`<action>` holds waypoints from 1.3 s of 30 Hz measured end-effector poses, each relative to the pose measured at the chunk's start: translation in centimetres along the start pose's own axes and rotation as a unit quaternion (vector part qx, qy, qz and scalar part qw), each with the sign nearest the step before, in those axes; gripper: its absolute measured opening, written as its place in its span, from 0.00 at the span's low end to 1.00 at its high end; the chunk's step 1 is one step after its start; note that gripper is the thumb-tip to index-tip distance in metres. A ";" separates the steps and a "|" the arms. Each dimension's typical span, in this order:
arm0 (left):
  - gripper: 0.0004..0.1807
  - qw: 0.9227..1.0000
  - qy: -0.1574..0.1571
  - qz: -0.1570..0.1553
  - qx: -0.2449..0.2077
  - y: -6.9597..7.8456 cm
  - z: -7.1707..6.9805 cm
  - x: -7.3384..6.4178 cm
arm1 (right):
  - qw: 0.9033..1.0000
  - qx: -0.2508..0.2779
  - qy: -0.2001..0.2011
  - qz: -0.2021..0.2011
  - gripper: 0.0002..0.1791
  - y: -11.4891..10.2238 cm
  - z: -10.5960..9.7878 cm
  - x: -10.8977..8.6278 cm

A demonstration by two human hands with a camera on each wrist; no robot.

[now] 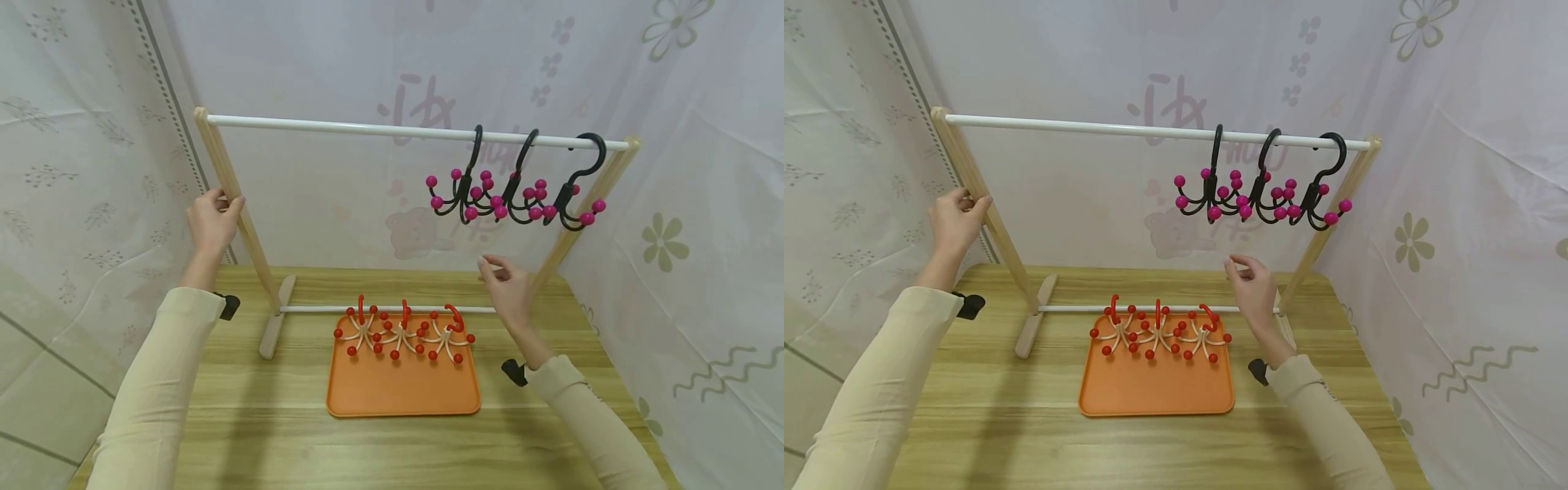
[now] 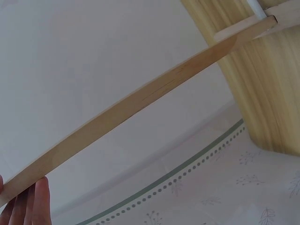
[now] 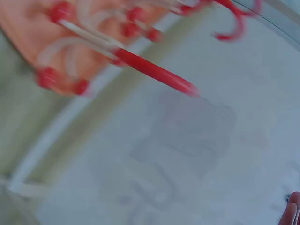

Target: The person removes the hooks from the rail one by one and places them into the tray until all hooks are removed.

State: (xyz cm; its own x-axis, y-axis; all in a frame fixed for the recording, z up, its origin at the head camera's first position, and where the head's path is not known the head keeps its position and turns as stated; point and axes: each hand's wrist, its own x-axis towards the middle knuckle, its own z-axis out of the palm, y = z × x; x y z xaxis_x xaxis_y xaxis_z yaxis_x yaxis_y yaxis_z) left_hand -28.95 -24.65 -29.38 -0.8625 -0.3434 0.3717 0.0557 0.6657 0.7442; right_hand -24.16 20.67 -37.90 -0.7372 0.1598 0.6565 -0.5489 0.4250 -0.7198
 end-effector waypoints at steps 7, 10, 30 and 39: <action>0.23 1.000 0.002 0.000 -0.002 0.1 0.0 0.0 | 0.997 0.010 0.054 -0.047 0.09 -5.5 -0.8 4.2; 0.23 1.000 0.002 -0.001 -0.005 0.1 0.0 0.0 | 0.997 -0.014 0.054 -0.045 0.11 -7.8 -1.0 6.1; 0.22 1.000 0.000 -0.001 -0.007 -0.1 0.0 0.0 | 0.990 -0.093 -0.073 0.081 0.24 -11.5 1.0 13.2; 0.23 1.000 -0.002 0.000 -0.006 0.0 0.0 0.1 | 0.994 -0.069 -0.040 0.070 0.18 -11.8 1.5 14.0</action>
State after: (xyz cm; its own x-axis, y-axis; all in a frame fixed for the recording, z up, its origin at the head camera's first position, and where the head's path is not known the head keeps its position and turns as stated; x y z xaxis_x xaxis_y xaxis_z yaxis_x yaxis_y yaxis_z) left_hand -29.02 -24.64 -29.35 -0.8641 -0.3416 0.3697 0.0616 0.6571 0.7512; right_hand -28.60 16.62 -20.59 -0.8344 0.1563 0.5285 -0.3842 0.5225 -0.7611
